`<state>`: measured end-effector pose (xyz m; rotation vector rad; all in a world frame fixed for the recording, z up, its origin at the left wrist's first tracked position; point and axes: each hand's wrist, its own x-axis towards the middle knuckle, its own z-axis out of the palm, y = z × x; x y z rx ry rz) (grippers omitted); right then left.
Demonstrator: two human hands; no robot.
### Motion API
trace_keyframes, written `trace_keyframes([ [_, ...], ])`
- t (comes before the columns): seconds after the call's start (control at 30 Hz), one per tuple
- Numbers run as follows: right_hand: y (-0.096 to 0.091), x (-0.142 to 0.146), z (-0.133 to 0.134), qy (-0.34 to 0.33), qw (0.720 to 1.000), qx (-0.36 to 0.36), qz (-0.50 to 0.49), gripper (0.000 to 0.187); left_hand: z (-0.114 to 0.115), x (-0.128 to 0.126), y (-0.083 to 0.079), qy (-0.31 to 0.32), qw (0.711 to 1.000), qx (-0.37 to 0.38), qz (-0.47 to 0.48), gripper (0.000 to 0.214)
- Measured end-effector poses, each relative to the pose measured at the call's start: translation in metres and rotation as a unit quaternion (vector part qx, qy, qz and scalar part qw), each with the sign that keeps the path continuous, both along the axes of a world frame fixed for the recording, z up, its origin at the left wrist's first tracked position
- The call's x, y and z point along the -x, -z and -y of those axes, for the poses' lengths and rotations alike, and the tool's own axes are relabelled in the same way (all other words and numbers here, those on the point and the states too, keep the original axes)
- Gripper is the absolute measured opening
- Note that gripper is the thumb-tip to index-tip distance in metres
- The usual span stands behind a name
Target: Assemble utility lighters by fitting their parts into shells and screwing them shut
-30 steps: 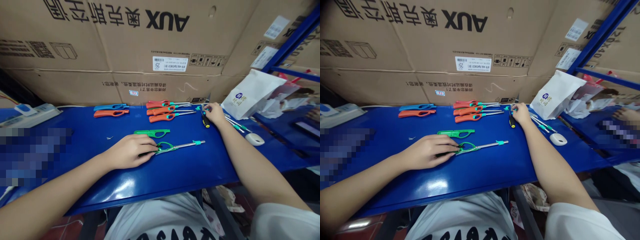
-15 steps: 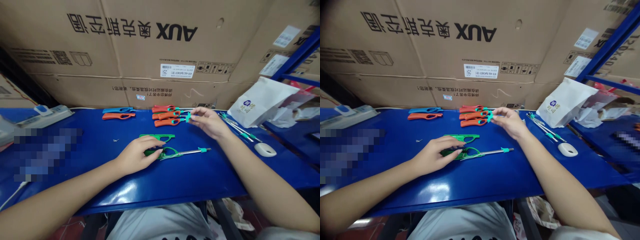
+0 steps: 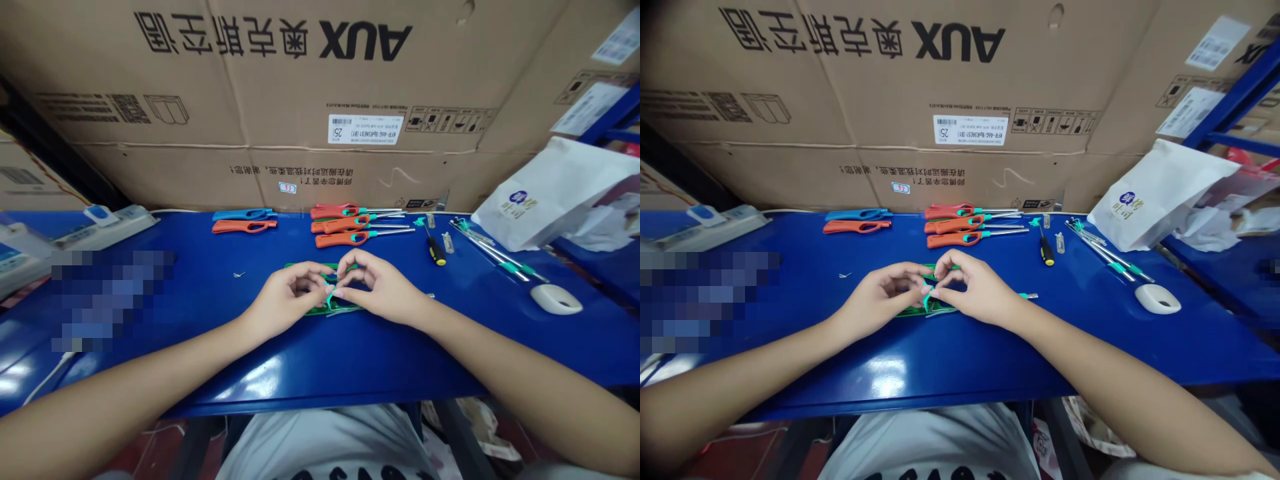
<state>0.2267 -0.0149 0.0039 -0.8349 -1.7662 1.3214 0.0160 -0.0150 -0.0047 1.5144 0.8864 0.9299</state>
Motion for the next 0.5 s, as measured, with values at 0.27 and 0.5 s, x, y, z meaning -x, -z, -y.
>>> trace_keyframes([
  [0.27,-0.006,-0.001,0.004,0.044,0.955,-0.22,0.195,0.022,-0.001,-0.003,-0.007,-0.04,0.991,0.108,0.071,0.039],
  [0.5,-0.016,-0.013,0.0,0.029,0.892,-0.337,0.301,0.015,-0.005,0.004,-0.005,-0.019,0.998,0.035,-0.045,0.032],
])
